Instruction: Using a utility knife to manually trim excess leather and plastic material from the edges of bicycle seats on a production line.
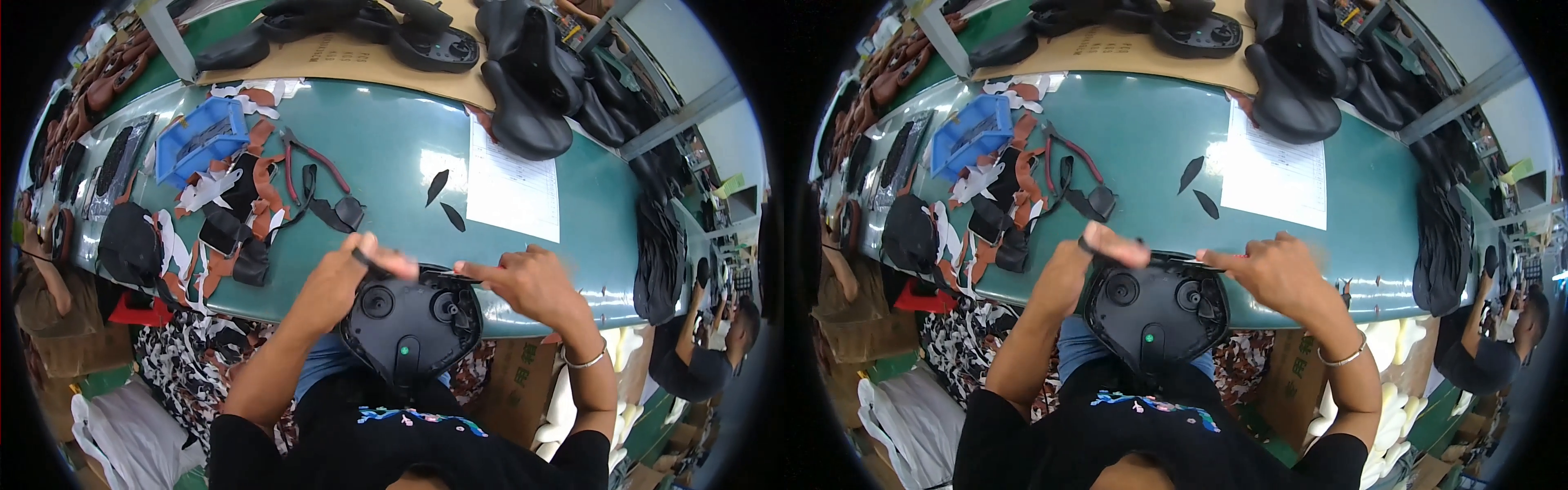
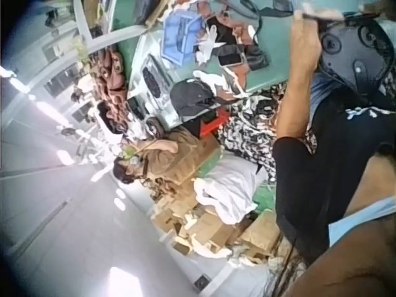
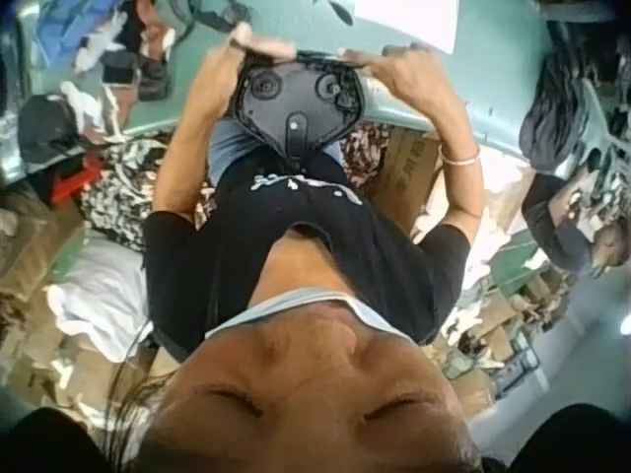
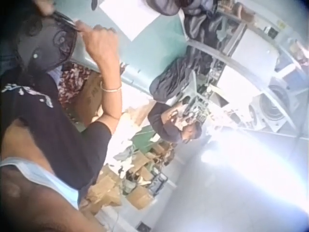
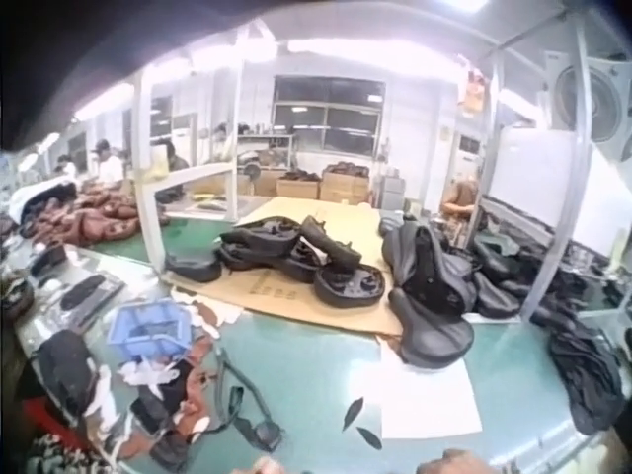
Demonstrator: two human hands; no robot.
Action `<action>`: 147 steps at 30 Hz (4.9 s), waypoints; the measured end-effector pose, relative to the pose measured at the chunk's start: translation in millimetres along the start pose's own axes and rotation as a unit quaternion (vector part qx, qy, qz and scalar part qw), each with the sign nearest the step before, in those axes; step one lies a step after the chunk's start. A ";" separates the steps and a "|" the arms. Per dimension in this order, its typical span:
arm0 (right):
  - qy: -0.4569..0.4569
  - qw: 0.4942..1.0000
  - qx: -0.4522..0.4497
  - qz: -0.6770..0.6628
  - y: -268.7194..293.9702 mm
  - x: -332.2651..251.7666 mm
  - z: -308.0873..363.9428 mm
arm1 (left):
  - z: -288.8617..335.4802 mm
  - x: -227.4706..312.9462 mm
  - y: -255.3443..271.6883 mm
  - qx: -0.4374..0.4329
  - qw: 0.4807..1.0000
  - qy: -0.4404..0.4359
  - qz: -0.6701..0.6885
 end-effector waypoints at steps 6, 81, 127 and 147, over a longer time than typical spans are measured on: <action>-0.109 0.989 -0.072 0.062 -4.7 -29.8 41.0 | 8.1 75.6 54.5 -0.058 0.931 -0.330 0.146; -0.318 0.912 0.158 -0.205 -87.4 -55.9 81.5 | 21.5 -29.5 -42.3 0.147 0.989 -0.011 -0.018; -0.181 0.493 0.174 -0.833 -92.2 -69.9 -87.8 | -24.3 -37.3 -16.9 0.056 0.998 -0.030 0.018; -0.151 0.662 0.019 -0.734 -91.7 -118.3 -82.1 | 8.2 -28.8 72.4 0.220 0.936 -0.088 0.260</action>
Point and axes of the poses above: each hand's wrist, its own z-axis away from the middle knuckle, its own y-axis out of the back of the hand, x = y × z, the point moved 6 cm from there along -z, towards the middle knuckle, and after that the axes turned 6 degrees about y, right-handed, at the moved point
